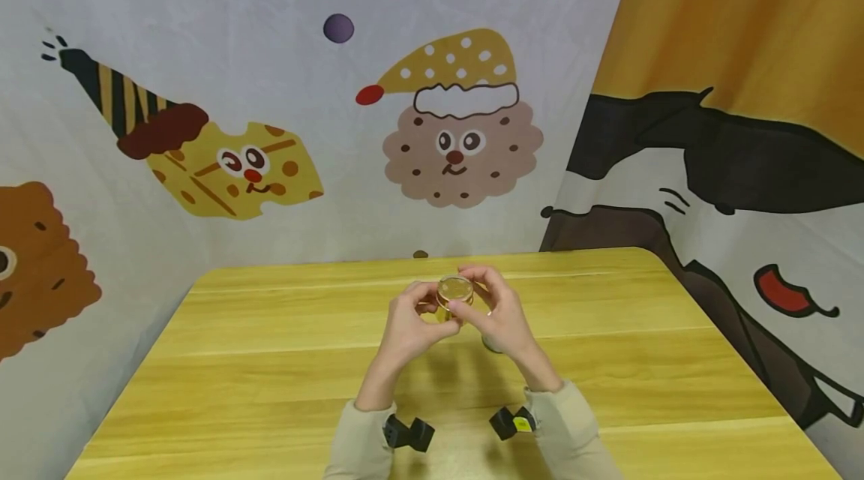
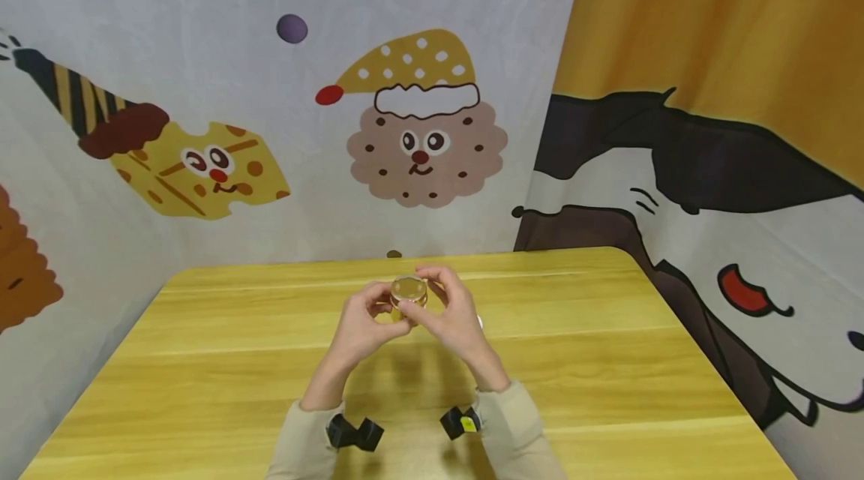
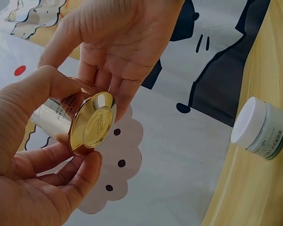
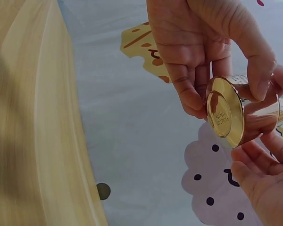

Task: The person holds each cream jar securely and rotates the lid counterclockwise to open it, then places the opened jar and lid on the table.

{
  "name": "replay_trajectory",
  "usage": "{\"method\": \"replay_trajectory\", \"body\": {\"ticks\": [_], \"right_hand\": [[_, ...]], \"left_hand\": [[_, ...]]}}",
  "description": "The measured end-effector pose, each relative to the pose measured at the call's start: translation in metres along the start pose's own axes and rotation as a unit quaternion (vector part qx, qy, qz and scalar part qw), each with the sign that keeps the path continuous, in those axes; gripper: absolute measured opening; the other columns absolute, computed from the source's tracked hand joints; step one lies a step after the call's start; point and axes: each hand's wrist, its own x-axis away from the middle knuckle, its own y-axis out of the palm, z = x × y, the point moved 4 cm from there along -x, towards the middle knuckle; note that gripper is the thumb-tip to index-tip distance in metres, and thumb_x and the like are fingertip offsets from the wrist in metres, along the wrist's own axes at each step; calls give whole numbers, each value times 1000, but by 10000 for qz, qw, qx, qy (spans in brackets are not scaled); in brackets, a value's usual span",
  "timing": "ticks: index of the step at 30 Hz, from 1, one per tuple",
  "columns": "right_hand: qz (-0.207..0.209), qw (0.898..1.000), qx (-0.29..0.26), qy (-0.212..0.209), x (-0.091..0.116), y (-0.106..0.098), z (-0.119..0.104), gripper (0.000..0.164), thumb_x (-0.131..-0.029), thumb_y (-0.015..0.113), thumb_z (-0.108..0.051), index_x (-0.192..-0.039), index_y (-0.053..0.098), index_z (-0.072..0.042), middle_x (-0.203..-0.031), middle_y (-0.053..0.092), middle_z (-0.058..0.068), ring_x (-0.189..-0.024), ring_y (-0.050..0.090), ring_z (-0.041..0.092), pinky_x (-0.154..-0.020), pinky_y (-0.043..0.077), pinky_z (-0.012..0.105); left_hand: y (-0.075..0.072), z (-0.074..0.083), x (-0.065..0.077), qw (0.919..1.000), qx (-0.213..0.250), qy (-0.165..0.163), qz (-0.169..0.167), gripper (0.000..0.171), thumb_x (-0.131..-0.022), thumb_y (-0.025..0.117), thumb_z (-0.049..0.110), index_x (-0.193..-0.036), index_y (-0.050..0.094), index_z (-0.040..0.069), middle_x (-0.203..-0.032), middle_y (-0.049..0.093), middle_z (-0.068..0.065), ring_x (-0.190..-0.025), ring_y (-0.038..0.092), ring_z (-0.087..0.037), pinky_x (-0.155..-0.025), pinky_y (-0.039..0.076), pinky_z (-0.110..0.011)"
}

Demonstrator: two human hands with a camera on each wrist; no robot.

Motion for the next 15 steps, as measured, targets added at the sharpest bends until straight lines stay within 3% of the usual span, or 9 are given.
{"method": "replay_trajectory", "body": {"ticks": [3, 9, 11, 15], "right_hand": [[-57, 9998, -7, -169, 0, 0, -1, 36, -82, 64, 7, -116, 55, 9, -123, 50, 21, -115, 48, 27, -103, 38, 41], [-327, 9973, -377, -542, -1, 3, -3, 35, -87, 54, 9, -120, 50, 17, -121, 46, 32, -109, 50, 14, -95, 44, 23], [-389, 9965, -430, -597, -1, 3, -4, 35, -88, 52, 8, -122, 47, 20, -120, 45, 35, -107, 52, 17, -91, 46, 20], [-333, 9984, -266, -374, 0, 3, -2, 42, -88, 54, 6, -127, 44, 18, -126, 45, 31, -115, 48, 29, -98, 42, 27]], "left_hand": [[0, 6, 1, 10000, -20, 37, -9, 38, -69, 78, 1, -105, 67, -1, -95, 61, -8, -85, 57, -23, -77, 52, -43], [0, 1, 0, 9999, -102, 85, -24, 39, -69, 79, 5, -106, 67, 1, -97, 61, -6, -85, 58, -20, -76, 53, -35], [0, 0, 0, 9999, -91, 89, -13, 40, -69, 79, 4, -107, 67, 1, -97, 61, -7, -85, 58, -21, -75, 53, -34], [0, 1, 0, 9999, -145, 15, 28, 39, -68, 79, 1, -105, 67, 0, -95, 61, -7, -84, 57, -21, -75, 53, -36]]}}
